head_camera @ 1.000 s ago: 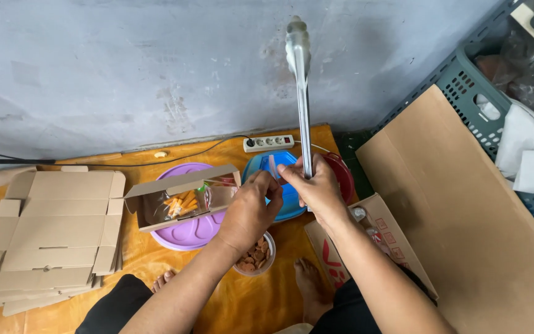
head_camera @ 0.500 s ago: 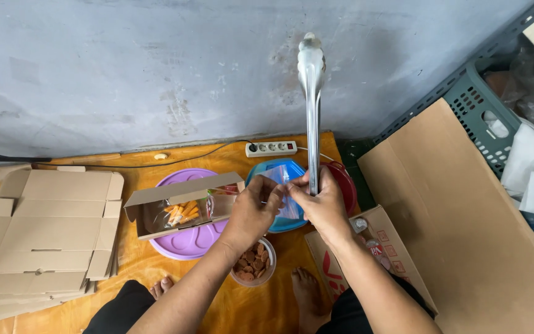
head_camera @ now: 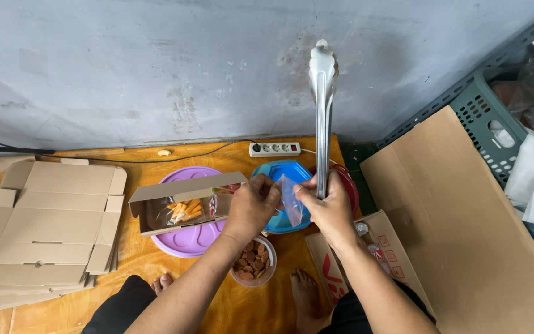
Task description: Packing various snacks into small bags and then into a cardboard box using tongs.
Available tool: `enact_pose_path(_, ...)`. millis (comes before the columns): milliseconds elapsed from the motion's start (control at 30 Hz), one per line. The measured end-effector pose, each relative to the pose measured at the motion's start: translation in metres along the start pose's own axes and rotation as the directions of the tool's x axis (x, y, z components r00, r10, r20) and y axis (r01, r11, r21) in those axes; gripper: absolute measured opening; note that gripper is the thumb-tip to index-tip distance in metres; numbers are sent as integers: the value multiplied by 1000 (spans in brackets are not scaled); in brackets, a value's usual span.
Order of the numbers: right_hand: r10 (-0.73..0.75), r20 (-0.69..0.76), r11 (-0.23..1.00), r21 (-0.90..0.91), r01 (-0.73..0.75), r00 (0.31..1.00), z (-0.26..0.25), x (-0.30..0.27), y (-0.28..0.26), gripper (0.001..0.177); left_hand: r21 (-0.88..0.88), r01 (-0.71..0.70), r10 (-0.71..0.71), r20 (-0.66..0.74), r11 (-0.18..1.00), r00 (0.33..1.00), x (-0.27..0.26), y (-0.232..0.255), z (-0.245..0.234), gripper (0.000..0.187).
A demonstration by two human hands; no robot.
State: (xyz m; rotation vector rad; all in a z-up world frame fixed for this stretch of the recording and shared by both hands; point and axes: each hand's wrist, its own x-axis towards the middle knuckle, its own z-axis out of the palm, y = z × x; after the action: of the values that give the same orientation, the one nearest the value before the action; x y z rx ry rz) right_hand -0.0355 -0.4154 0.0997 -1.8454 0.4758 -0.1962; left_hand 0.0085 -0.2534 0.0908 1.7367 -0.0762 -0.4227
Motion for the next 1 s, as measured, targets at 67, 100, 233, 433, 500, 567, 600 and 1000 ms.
enact_pose_path(67,-26,-47,996,-85,22,999,-3,3,5,27,68,-36,35,6,997,999,2,-4,-1,24)
enact_pose_path(100,-58,-76,989,-138,47,995,-3,1,4,26,146,-91,94,-12,985,995,4,-6,-1,24)
enact_pose_path(233,-93,-71,970,-231,74,993,2,-10,-11,19,314,-221,240,-25,924,970,2,-12,2,12)
enact_pose_path(433,-116,-55,953,-288,95,992,11,-7,-4,20,447,-347,391,-8,825,920,10,-17,10,14)
enact_pose_path(500,-102,-88,952,-297,72,991,10,-6,-5,20,491,-363,418,-1,792,908,6,-11,8,14)
enact_pose_path(567,-93,-119,952,-302,53,989,9,-3,-7,21,538,-379,447,4,753,895,6,-9,6,15)
enact_pose_path(600,-81,-129,947,-318,36,988,8,-1,-8,22,594,-380,470,4,709,883,7,-10,7,14)
enact_pose_path(1000,-10,66,959,-281,28,998,-34,-33,-43,49,598,-187,520,-451,780,725,39,11,-103,14)
